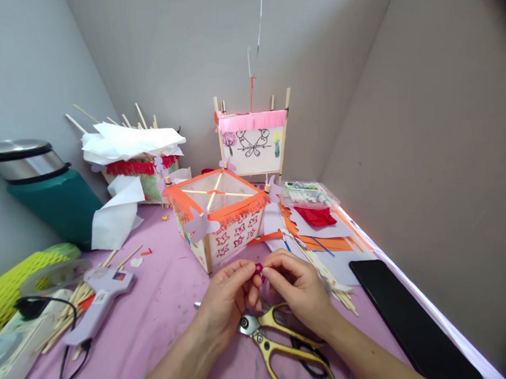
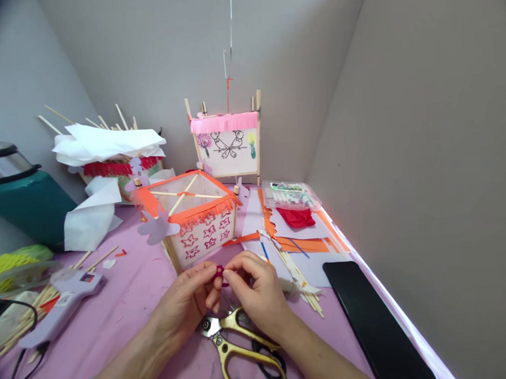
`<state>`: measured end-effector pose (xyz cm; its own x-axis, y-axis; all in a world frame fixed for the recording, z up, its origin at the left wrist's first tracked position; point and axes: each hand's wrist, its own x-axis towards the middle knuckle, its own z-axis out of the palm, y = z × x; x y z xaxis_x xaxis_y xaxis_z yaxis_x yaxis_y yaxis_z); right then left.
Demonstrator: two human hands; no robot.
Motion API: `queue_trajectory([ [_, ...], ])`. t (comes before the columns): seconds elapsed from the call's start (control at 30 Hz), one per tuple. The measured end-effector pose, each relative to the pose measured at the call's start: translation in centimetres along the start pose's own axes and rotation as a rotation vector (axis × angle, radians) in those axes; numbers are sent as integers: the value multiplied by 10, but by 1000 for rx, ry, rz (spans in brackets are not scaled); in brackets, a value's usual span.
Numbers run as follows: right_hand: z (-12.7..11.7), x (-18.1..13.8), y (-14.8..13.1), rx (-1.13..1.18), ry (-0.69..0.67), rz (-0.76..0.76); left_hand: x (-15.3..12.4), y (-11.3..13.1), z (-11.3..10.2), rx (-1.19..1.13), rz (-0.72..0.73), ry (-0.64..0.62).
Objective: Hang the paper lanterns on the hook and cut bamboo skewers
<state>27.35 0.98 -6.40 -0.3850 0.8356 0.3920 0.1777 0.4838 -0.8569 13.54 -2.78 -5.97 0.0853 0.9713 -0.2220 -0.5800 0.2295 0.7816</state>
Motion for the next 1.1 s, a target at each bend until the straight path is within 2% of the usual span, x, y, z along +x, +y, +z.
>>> queue_trajectory([
  [0.17,1,-1,2,-45,7,-6,0,-2,-1,67,16,26],
  [0.37,3,-1,7,-104,16,4,-1,-5,-1,96,24,-12],
  [0.63,3,-3,4,-139,-6,-114,1,-3,-3,90,24,46],
  [0.9,-1,-3,4,55,-96,79,-1,1,-3,122,40,32],
  [1.1,-1,-1,6,172,-131,159,-2,4,-5,208,18,10],
])
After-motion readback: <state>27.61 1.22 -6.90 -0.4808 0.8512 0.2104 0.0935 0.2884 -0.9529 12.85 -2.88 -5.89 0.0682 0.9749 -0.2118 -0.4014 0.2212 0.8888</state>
